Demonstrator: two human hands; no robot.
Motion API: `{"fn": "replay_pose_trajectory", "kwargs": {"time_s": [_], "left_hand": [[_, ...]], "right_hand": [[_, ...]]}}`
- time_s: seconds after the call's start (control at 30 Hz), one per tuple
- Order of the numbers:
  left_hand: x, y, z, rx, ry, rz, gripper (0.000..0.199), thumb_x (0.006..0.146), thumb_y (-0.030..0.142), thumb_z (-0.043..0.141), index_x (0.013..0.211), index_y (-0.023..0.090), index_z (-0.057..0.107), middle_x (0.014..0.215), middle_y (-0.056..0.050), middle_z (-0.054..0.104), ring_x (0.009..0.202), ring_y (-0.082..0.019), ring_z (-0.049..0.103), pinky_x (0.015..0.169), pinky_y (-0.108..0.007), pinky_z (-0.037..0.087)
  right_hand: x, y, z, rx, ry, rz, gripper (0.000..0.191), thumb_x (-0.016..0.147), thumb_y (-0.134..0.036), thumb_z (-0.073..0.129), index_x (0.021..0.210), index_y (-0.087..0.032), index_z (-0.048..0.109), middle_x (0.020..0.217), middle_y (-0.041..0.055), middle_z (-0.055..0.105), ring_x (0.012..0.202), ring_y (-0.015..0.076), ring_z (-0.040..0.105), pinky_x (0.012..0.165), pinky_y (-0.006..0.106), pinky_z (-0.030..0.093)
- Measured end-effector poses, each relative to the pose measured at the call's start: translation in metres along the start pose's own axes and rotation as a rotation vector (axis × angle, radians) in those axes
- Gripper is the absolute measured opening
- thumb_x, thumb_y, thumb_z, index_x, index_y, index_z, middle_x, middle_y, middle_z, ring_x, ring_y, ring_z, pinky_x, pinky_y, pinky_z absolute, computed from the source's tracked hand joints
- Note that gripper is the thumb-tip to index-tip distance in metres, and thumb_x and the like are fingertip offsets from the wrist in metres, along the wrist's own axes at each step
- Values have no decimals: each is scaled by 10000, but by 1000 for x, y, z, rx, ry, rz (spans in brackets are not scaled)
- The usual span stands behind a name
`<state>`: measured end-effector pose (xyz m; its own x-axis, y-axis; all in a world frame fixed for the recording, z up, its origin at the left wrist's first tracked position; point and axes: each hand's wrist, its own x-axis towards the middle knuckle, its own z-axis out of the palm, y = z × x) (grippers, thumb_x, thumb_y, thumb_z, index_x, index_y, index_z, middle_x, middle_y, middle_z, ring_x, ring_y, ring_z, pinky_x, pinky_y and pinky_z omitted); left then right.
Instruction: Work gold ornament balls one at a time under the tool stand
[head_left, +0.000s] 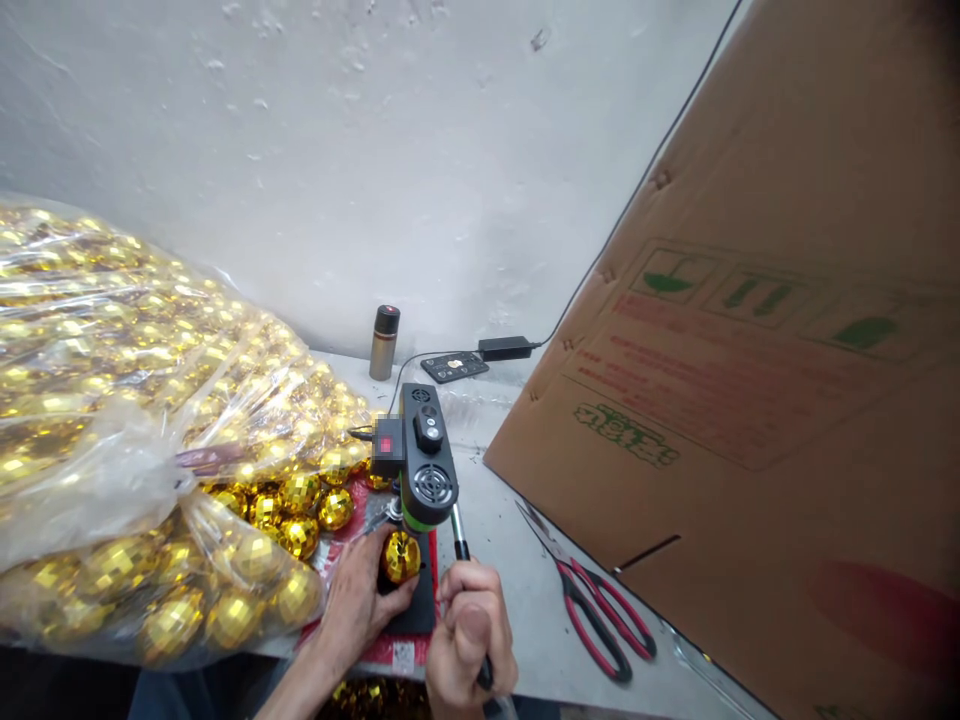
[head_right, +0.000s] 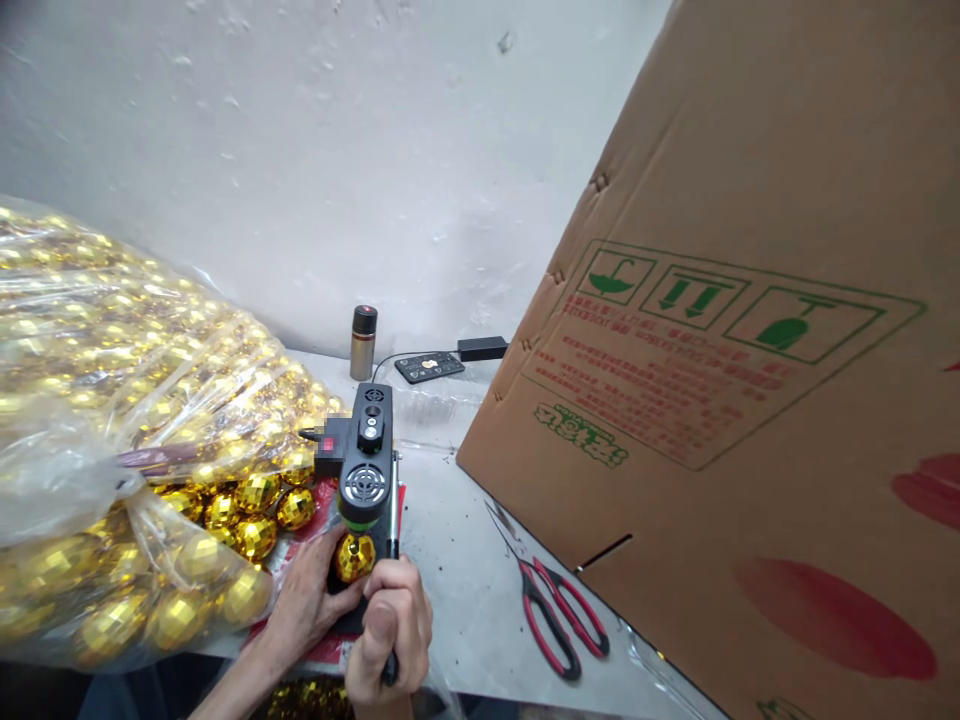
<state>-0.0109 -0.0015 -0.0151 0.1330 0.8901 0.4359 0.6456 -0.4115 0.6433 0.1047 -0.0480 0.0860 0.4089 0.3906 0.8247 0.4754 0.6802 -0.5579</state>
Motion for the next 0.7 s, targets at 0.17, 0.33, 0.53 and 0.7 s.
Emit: {"fn": "replay_pose_trajectory", "kwargs": {"time_s": [0.17, 0.33, 0.53, 0.7], "left_hand": [[0, -2, 2, 2, -2, -3, 563, 796, 347, 780, 1328, 201, 667, 1136, -136, 840, 1006, -359, 814, 869, -498, 669], [1, 0, 3, -30, 0, -16, 533, 806, 343, 783, 1312, 214, 681, 1114, -125, 839, 991, -351, 811, 859, -489, 666], [0, 2, 4, -32, 8, -44, 530, 789, 327, 788, 1300, 211, 703, 1113, -126, 836, 1001, -362, 806, 868, -510, 665], [0, 2, 7, -18, 11, -53, 525, 772, 311, 776, 1285, 214, 720, 1118, -123, 838, 998, -354, 797, 865, -498, 658]], "right_hand": [[-5, 2, -1, 6, 1, 22, 336, 1115, -231, 424, 784, -240, 481, 735, -26, 530, 644, 131, 532, 626, 289, 433], [-6, 6, -1, 21, 12, 21, 359, 1120, -247, 426, 764, -238, 465, 730, -31, 528, 644, 122, 527, 649, 286, 446], [-4, 11, 1, 24, 42, -32, 362, 1115, -238, 439, 755, -231, 477, 714, -33, 513, 618, 115, 509, 610, 276, 430], [-5, 13, 2, 56, 66, -17, 388, 1123, -262, 440, 740, -225, 485, 713, -40, 511, 624, 108, 499, 610, 263, 441]]}}
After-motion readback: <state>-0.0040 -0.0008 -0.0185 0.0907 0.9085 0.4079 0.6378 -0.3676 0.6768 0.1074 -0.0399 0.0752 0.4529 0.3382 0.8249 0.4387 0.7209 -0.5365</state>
